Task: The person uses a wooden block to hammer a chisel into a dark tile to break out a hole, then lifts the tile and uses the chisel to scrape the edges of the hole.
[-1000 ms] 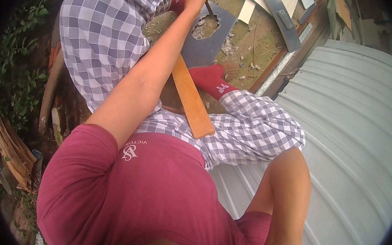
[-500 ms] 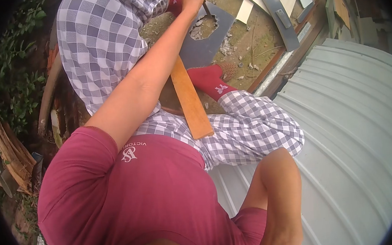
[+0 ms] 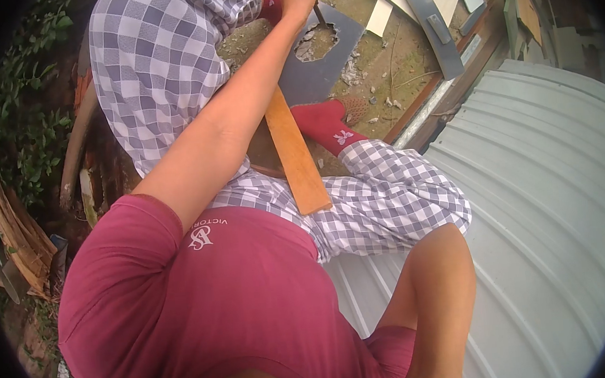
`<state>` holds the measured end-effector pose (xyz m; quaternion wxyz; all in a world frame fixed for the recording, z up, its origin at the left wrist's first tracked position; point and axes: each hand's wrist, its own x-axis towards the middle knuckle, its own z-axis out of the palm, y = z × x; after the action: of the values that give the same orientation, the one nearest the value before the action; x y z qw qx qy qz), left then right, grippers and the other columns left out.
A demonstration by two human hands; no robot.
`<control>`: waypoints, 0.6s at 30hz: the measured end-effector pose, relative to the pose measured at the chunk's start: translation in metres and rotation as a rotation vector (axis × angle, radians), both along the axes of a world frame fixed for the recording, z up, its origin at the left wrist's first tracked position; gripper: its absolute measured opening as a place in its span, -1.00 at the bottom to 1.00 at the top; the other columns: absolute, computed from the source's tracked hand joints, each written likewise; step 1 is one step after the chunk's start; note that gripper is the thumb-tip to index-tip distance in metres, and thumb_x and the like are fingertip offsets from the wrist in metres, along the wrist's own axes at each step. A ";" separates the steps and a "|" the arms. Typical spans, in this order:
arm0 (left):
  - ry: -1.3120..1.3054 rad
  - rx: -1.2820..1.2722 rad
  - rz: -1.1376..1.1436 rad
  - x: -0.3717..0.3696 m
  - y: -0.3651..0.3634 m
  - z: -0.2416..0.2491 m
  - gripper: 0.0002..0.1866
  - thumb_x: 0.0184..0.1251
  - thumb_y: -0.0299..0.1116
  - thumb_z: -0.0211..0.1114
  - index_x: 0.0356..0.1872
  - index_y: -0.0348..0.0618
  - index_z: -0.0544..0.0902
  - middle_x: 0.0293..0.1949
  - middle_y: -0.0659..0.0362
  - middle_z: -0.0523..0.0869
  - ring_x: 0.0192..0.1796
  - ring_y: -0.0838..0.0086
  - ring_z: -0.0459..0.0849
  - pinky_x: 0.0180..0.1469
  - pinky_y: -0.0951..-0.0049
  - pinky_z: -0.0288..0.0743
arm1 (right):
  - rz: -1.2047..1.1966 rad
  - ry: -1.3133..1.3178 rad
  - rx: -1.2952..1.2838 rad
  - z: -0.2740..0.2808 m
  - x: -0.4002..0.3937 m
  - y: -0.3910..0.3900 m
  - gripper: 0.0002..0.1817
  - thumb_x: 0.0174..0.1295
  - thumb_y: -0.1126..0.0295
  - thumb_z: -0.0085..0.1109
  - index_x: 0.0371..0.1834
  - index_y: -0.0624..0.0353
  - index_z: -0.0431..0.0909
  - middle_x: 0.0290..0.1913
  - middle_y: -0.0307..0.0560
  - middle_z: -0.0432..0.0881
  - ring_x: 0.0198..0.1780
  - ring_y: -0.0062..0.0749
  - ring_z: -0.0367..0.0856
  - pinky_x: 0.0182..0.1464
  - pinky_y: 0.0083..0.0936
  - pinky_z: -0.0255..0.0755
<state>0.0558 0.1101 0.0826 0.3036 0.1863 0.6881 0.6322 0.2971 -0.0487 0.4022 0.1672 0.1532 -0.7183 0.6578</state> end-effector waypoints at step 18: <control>0.025 -0.065 0.032 -0.002 0.003 -0.008 -0.59 -0.04 -0.17 0.40 -0.25 -0.31 0.64 -0.34 -0.06 0.72 -0.24 0.18 0.70 -0.18 0.20 0.52 | 0.108 0.023 -0.062 -0.005 -0.012 0.000 -0.59 0.43 0.15 -0.14 -0.04 0.28 0.57 -0.31 -0.07 0.67 -0.26 -0.37 0.62 -0.16 -0.48 0.47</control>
<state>0.0542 0.1130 0.0747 0.2905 0.1731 0.7151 0.6118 0.2851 -0.0482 0.3967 0.1444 0.1939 -0.6864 0.6859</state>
